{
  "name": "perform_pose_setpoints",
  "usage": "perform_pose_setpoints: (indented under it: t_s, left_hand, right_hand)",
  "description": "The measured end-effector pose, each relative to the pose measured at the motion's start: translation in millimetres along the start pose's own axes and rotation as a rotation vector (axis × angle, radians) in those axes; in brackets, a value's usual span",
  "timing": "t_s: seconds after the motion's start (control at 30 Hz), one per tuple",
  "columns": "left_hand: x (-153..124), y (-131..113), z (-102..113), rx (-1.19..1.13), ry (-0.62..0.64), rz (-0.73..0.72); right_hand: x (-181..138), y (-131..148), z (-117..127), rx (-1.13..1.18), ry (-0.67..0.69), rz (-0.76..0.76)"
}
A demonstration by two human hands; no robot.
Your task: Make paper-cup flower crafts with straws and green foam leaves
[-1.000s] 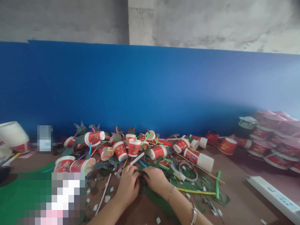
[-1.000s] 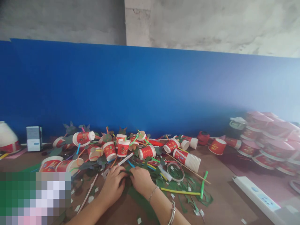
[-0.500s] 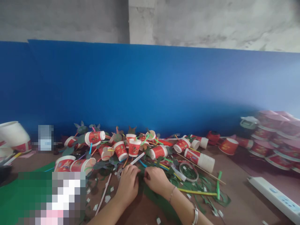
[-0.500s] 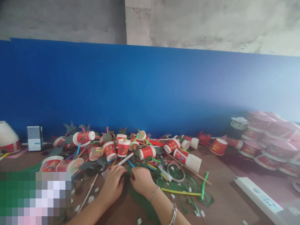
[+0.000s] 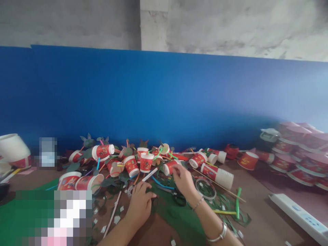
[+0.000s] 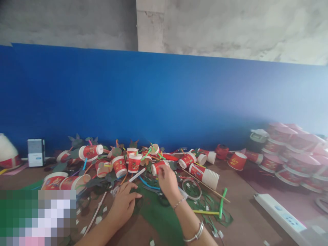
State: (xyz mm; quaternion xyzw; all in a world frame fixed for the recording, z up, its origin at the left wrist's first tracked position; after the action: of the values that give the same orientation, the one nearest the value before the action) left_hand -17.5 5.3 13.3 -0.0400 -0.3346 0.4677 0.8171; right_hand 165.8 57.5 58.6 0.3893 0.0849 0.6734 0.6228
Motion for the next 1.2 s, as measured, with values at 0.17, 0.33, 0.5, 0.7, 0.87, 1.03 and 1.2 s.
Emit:
perform_pose_setpoints:
  t_s: [0.17, 0.33, 0.5, 0.7, 0.87, 1.03, 1.2]
  left_hand:
    - [0, -1, -1, 0.007, -0.022, -0.010]
    - [1, -1, 0, -0.013, -0.016, -0.015]
    - [0, 0, 2, -0.019, -0.035, -0.018]
    - [2, -4, 4, -0.012, -0.065, -0.044]
    - [4, -6, 9, -0.071, -0.092, -0.048]
    - [4, -11, 23, -0.206, -0.195, -0.001]
    - [13, -12, 24, -0.558, -0.236, 0.159]
  right_hand:
    - [20, -32, 28, -0.109, -0.103, -0.126]
    - [30, -40, 15, -0.100, -0.003, -0.146]
    - [38, -54, 10, 0.044, 0.039, -0.171]
    - [38, -58, 47, 0.162, -0.032, -0.176]
    - [24, -24, 94, -0.207, -0.211, -0.176]
    - [10, 29, 88, -0.125, -0.112, -0.005]
    - [-8, 76, 55, 0.040, 0.151, 0.267]
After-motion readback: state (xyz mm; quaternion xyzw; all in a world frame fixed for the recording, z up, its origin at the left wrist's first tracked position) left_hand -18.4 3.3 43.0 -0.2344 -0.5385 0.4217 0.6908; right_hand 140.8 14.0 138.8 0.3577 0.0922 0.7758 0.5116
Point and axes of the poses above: each hand's wrist, its own x-axis towards the middle knuckle, its own z-axis out of the back of the hand, y = z × x, the point moved 8 cm from there along x, towards the middle knuckle, and after that the axes turned 3 degrees about -y, right-handed, at the moved point
